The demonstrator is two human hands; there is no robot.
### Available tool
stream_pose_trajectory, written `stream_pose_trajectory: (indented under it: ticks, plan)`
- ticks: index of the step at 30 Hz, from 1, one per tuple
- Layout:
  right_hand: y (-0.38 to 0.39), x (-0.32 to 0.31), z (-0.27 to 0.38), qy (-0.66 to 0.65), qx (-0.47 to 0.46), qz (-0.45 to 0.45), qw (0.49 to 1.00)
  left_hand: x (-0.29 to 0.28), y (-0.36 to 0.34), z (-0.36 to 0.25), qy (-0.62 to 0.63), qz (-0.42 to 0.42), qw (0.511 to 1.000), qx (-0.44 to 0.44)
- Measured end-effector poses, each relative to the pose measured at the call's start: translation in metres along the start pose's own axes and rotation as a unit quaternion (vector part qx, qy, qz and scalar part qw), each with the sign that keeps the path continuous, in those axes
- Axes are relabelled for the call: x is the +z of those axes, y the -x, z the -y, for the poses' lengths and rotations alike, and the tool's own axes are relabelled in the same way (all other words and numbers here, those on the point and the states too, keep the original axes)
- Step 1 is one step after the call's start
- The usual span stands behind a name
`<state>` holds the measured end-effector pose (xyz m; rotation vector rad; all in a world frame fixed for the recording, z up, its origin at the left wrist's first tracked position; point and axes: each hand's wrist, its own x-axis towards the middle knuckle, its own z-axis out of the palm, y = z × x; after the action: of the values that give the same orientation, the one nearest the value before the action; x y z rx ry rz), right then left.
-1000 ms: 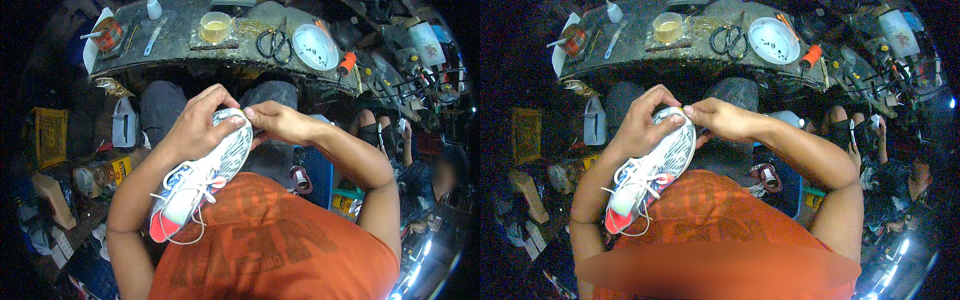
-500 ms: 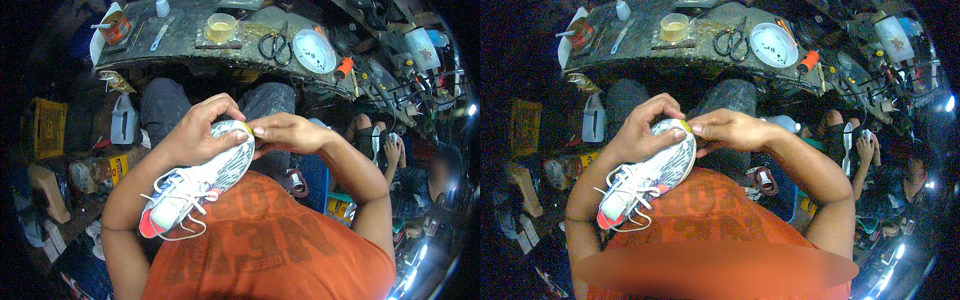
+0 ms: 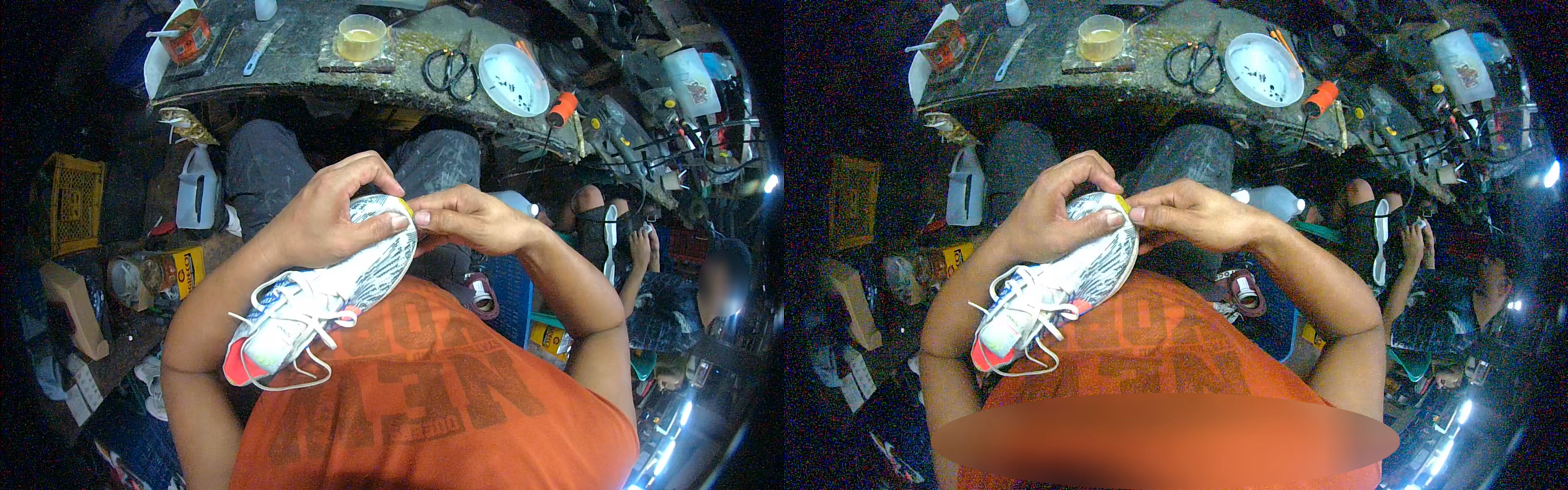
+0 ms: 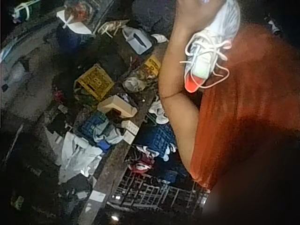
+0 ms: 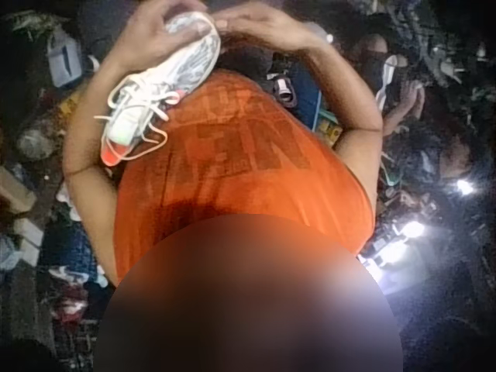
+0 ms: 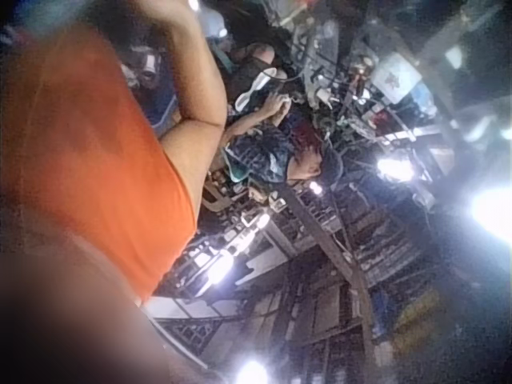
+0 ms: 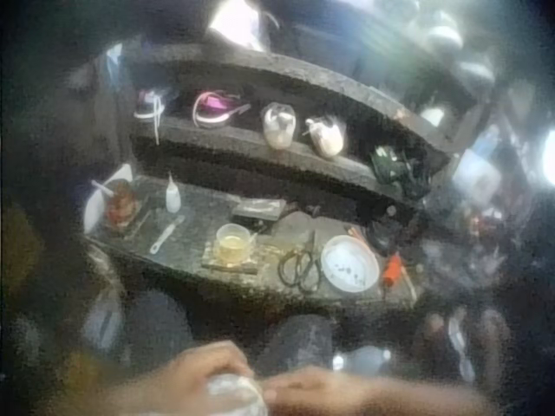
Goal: The person applies glue to the sole of a sneaker using a syringe, then presses the sole to the upper. They place the shoe on a shelf and pick up another sneaker to inspect its sole.
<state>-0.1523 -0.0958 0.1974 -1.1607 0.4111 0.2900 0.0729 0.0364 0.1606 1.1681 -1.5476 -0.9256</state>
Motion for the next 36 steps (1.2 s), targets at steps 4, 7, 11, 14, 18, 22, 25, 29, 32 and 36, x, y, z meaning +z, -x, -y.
stream_pose_trajectory:
  ticks: [4, 7, 11, 14, 18, 22, 25, 29, 32, 36]
  plan:
    - [-0.002, 0.006, -0.005, 0.033, -0.014, -0.044, 0.998, 0.004, 0.0, -0.001, -0.017, -0.01, 1.0, 0.008]
    - [-0.003, 0.012, -0.01, 0.083, -0.029, -0.083, 0.993, 0.007, 0.001, -0.003, -0.026, -0.012, 1.0, 0.012]
    - [-0.001, 0.02, -0.015, 0.205, -0.027, -0.147, 0.967, 0.011, 0.0, -0.005, -0.033, -0.009, 0.999, 0.011]
    - [0.003, 0.018, -0.013, 0.208, 0.007, -0.137, 0.968, 0.011, -0.003, -0.007, -0.031, -0.001, 1.0, 0.002]
    - [0.012, 0.005, -0.007, -0.004, 0.0, -0.057, 0.998, 0.008, -0.003, -0.012, -0.032, 0.026, 0.999, -0.015]
    - [0.014, -0.001, -0.008, -0.047, 0.026, -0.033, 0.998, 0.008, -0.004, -0.015, -0.018, 0.032, 0.999, -0.016]
    - [0.013, -0.002, -0.01, -0.046, 0.032, -0.034, 0.998, 0.009, -0.004, -0.016, -0.037, 0.017, 0.999, 0.009]
    - [0.012, -0.002, -0.01, -0.053, 0.032, -0.034, 0.998, 0.01, -0.004, -0.017, -0.031, 0.016, 0.999, 0.008]
    - [0.012, 0.0, -0.011, -0.061, 0.025, -0.038, 0.997, 0.009, -0.004, -0.017, -0.033, 0.022, 0.999, 0.006]
    - [0.011, 0.002, -0.011, -0.073, 0.027, -0.048, 0.996, 0.009, -0.003, -0.015, -0.035, 0.034, 0.999, -0.004]
